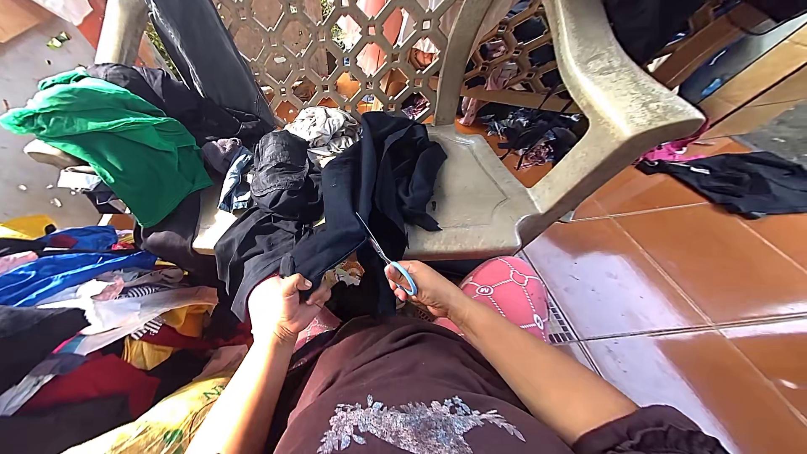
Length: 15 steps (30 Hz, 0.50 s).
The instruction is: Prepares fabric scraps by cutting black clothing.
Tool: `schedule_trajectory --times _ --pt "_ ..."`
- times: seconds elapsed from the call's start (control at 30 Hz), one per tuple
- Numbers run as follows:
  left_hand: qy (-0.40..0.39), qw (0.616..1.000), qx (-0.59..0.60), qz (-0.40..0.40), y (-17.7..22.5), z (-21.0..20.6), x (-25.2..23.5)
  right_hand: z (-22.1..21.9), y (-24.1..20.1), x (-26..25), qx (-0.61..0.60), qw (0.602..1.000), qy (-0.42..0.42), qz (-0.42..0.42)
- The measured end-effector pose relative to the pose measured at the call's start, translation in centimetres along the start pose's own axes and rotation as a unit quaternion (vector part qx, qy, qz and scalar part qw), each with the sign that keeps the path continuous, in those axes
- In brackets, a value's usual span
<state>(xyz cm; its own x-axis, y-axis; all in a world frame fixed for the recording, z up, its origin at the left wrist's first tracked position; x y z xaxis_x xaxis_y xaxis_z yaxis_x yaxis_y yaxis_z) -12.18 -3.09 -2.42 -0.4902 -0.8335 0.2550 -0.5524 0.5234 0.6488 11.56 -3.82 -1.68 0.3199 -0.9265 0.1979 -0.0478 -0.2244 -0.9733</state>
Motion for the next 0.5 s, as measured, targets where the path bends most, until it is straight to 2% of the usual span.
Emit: schedule_trajectory --times 0.1,0.2,0.27,0.43,0.5 --pt "-0.012 1.000 0.000 0.021 -0.6 -0.5 0.1 -0.7 0.3 0.0 -0.033 0.999 -0.011 -0.003" --pt "0.061 0.995 0.036 0.076 -2.1 -0.8 -0.3 -1.1 -0.2 -0.4 0.004 1.000 -0.024 -0.007" --pt "0.075 0.990 0.050 0.106 -2.2 -1.8 -1.3 -1.3 -0.3 -0.7 0.037 0.999 -0.018 -0.006" --pt "0.235 0.964 0.101 0.079 -1.1 -4.0 -5.6 -1.8 0.0 -0.6 0.022 0.999 -0.003 -0.039" --pt "0.246 0.954 0.151 0.080 -0.8 -4.6 -6.6 -2.0 0.3 -0.1 -0.047 0.997 0.011 -0.052"
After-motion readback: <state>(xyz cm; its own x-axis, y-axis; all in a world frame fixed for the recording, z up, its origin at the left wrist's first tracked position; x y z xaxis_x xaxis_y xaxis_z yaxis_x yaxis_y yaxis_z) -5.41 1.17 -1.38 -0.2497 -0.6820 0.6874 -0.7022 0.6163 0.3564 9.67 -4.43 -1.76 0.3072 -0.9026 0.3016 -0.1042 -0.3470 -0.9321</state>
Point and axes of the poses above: each hand's wrist, its own x-axis away from the middle knuckle, its own z-axis out of the back of the hand, y = z × x, the point moved 3 cm from there along -x, towards the middle knuckle, and after that the axes turned 14 degrees about z, right-handed, at the moved point
